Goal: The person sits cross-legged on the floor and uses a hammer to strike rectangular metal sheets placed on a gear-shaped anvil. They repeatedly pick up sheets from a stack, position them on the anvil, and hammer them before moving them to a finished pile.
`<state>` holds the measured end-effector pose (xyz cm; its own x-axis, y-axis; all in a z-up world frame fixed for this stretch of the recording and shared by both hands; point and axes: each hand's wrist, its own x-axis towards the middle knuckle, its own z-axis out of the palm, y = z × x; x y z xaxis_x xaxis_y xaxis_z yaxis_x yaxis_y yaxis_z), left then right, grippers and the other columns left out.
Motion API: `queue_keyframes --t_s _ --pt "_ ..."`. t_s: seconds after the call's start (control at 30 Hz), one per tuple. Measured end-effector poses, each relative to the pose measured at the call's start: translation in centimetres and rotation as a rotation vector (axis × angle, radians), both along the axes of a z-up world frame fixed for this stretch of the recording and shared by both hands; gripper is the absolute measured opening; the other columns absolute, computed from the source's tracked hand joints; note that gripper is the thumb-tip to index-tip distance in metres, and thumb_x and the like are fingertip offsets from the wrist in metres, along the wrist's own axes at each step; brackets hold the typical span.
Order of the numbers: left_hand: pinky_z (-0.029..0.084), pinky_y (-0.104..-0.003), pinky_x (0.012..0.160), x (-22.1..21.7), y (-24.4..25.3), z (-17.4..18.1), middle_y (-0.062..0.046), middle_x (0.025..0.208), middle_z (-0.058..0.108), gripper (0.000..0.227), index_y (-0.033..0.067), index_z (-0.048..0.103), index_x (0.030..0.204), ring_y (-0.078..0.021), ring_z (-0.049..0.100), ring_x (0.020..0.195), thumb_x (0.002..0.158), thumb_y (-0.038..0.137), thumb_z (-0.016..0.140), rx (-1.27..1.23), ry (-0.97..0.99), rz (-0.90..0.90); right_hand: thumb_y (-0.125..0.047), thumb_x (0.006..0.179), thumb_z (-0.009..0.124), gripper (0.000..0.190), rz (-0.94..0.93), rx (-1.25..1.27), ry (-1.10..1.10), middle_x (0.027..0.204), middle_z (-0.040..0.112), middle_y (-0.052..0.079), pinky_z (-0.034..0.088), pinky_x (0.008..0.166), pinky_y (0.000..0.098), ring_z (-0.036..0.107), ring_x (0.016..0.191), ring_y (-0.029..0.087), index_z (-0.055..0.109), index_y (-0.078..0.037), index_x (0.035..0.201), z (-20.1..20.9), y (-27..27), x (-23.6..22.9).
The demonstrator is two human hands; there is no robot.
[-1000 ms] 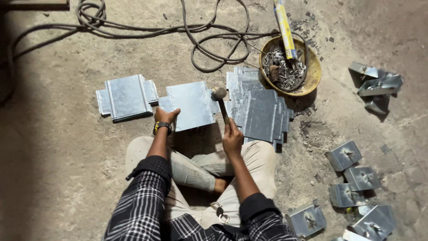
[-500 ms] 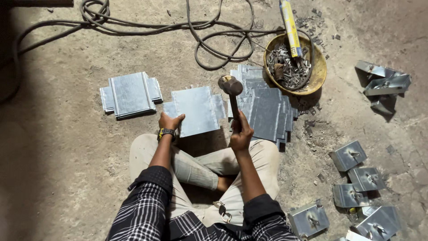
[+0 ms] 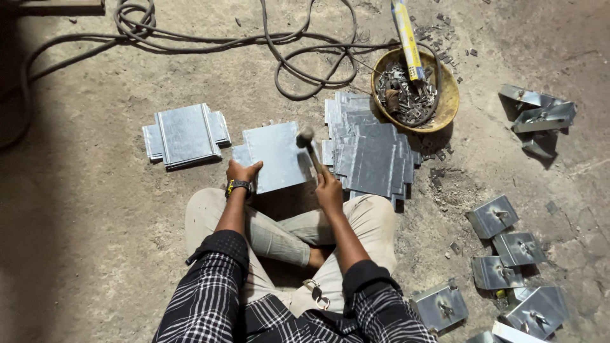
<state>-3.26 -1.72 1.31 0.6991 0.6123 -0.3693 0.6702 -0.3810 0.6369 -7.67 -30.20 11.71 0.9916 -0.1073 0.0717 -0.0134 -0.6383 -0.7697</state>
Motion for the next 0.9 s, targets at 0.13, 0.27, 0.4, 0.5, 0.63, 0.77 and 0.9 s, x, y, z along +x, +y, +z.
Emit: queue_keyframes --t_s 0.13,0.27,0.4,0.5,0.63,0.77,0.9 --pt "0.055 -0.046 0.092 -1.0 0.5 0.4 -0.031 0.116 0.068 0.094 -0.005 0.058 0.124 -0.0436 0.068 0.107 0.058 0.051 0.095 -0.037 -0.057 0.013 -0.015 0.097 0.059 0.032 -0.035 0.017 0.105 0.108 0.072 0.024 0.055 0.085 0.0451 0.072 0.1 0.039 0.068 -0.007 0.127 -1.5 -1.6 0.5" --pt "0.056 -0.041 0.088 -1.7 1.3 0.9 -0.022 0.11 0.076 0.051 0.0016 0.07 0.119 -0.0348 0.074 0.101 0.08 0.034 0.079 -0.219 -0.24 0.032 -0.021 0.097 0.058 0.033 -0.071 -0.029 0.281 0.106 0.073 0.024 0.056 0.088 0.0451 0.074 0.1 0.039 0.067 -0.007 0.126 -2.2 -6.5 -3.2" --pt "0.058 -0.038 0.077 -2.2 1.2 1.1 -0.014 0.103 0.075 0.035 -0.0023 0.068 0.126 -0.0246 0.071 0.087 0.096 0.015 0.064 -0.553 -0.295 0.078 -0.021 0.095 0.059 0.03 -0.024 -0.185 0.37 0.108 0.072 0.025 0.052 0.091 0.0492 0.068 0.104 0.043 0.071 -0.008 0.119 -1.4 -8.7 -7.6" --pt "0.057 -0.03 0.075 -1.5 -0.2 1.8 -0.005 0.097 0.073 0.033 -0.002 0.064 0.127 -0.0137 0.067 0.08 0.095 0.005 0.061 -0.997 -0.52 0.074 -0.024 0.097 0.058 0.027 0.041 -0.273 0.467 0.107 0.072 0.024 0.051 0.091 0.0515 0.068 0.104 0.043 0.072 -0.01 0.115 -0.4 -7.9 -7.6" --pt "0.046 -0.026 0.065 0.7 -3.2 3.1 0.002 0.086 0.061 0.019 -0.0016 0.064 0.119 -0.0086 0.054 0.069 0.101 0.003 0.065 -1.117 -0.617 -0.086 -0.022 0.095 0.059 0.024 0.166 -0.414 0.54 0.105 0.072 0.023 0.052 0.088 0.0522 0.069 0.102 0.041 0.072 -0.01 0.111 1.1 -5.2 -7.3" --pt "0.04 -0.028 0.057 4.8 -9.8 3.4 0.001 0.079 0.054 0.02 0.0 0.066 0.115 -0.0088 0.047 0.062 0.104 0.016 0.067 -1.095 -0.556 -0.312 -0.015 0.088 0.059 0.03 0.332 -0.451 0.612 0.105 0.071 0.021 0.053 0.087 0.0517 0.068 0.102 0.04 0.071 -0.017 0.115 1.4 -3.7 -7.4" --pt "0.061 -0.039 0.065 8.0 -16.8 4.3 0.0 0.082 0.058 0.03 0.0092 0.059 0.119 -0.0114 0.056 0.063 0.096 0.026 0.07 -1.274 -0.279 -0.155 -0.012 0.086 0.06 0.029 0.472 -0.635 0.524 0.105 0.073 0.022 0.055 0.087 0.05 0.071 0.102 0.038 0.073 -0.012 0.112 -0.5 -3.5 -7.5"
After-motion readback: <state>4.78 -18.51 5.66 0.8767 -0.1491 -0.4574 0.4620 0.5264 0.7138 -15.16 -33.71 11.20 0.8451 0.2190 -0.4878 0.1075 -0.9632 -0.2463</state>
